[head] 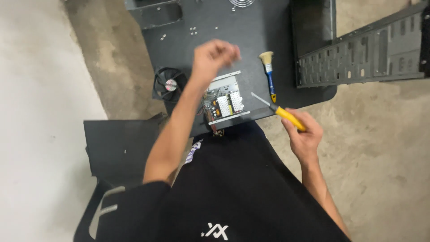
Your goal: Cleaning and prepping a computer power supply unit by unscrewing the casing and brushing the internal components.
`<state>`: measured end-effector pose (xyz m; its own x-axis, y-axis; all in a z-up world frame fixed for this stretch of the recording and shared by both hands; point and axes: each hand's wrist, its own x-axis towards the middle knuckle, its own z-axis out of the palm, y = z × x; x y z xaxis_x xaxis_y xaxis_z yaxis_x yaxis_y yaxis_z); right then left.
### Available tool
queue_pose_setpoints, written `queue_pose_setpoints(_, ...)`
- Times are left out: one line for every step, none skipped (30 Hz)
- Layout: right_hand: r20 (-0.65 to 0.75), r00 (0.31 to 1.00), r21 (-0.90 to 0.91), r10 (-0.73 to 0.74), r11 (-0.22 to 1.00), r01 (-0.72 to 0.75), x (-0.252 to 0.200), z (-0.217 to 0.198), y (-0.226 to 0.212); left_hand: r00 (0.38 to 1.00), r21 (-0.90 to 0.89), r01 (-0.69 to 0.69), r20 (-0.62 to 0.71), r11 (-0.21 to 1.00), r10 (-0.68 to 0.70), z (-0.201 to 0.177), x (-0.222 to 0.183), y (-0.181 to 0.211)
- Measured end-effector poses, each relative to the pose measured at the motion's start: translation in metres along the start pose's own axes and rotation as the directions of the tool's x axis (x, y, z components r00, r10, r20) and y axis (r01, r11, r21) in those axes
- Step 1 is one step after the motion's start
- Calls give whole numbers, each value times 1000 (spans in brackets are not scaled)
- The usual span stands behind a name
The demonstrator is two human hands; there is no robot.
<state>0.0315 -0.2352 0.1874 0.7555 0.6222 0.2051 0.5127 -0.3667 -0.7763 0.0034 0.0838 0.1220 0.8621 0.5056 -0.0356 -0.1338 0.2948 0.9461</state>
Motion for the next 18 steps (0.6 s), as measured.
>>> queue_pose_setpoints(15, 1000, 3, -15, 1000, 15, 12, 1, -10, 1000, -1, -10, -19, 1000, 10, 4, -21, 2)
queue_pose_setpoints(-5, 998, 70, -60, 996, 60, 22, 4, -20, 998, -193, 65, -5, 979, -68, 7, -42, 4)
queue_pose_setpoints(-18, 995, 137, -100, 985, 102, 31, 7, -32, 990, -380, 137, 17, 915, -141, 10, -68, 4)
queue_pose_setpoints(5, 994, 143, -113, 983, 112, 36, 9, -41, 991, -387, 122, -9, 914, -136, 7, -81, 1)
queue_pose_setpoints(42, 983, 150, -176, 974, 168, 42, 11, -50, 988, -503, 122, -20, 856, -152, 5, -95, -3)
queue_pose_setpoints(78, 968, 161, -238, 961, 224, 48, 15, -60, 986, -611, 114, -28, 784, -166, 2, -108, -7)
queue_pose_setpoints(102, 960, 175, -260, 955, 239, 48, 19, -65, 986, -614, 85, -61, 785, -154, -1, -118, -7)
queue_pose_setpoints(123, 948, 164, -293, 948, 271, 49, 23, -70, 985, -640, 59, -89, 766, -150, -4, -128, -6)
queue_pose_setpoints(144, 936, 152, -320, 942, 298, 48, 27, -76, 982, -666, 39, -113, 745, -152, -6, -139, -6)
queue_pose_setpoints(167, 927, 166, -335, 937, 309, 47, 31, -77, 979, -668, 13, -143, 744, -146, -10, -148, -1)
queue_pose_setpoints(191, 916, 161, -352, 932, 324, 45, 33, -79, 978, -671, -14, -164, 741, -131, -11, -156, 3)
queue_pose_setpoints(215, 904, 157, -369, 927, 341, 44, 36, -79, 976, -674, -41, -186, 738, -115, -12, -163, 7)
queue_pose_setpoints(231, 896, 162, -379, 923, 348, 43, 38, -84, 973, -677, -58, -204, 734, -111, -15, -170, 7)
queue_pose_setpoints(253, 884, 175, -394, 917, 359, 42, 40, -87, 969, -678, -82, -225, 730, -100, -17, -176, 7)
queue_pose_setpoints(272, 872, 185, -407, 911, 368, 41, 41, -91, 966, -680, -102, -242, 726, -90, -18, -182, 6)
queue_pose_setpoints(284, 865, 189, -414, 908, 373, 39, 43, -91, 963, -682, -115, -255, 722, -88, -18, -187, 4)
queue_pose_setpoints(295, 856, 190, -425, 904, 383, 38, 44, -90, 958, -680, -136, -277, 721, -80, -19, -192, 4)
queue_pose_setpoints(306, 847, 191, -436, 899, 394, 37, 45, -90, 952, -677, -157, -298, 719, -73, -19, -195, 3)
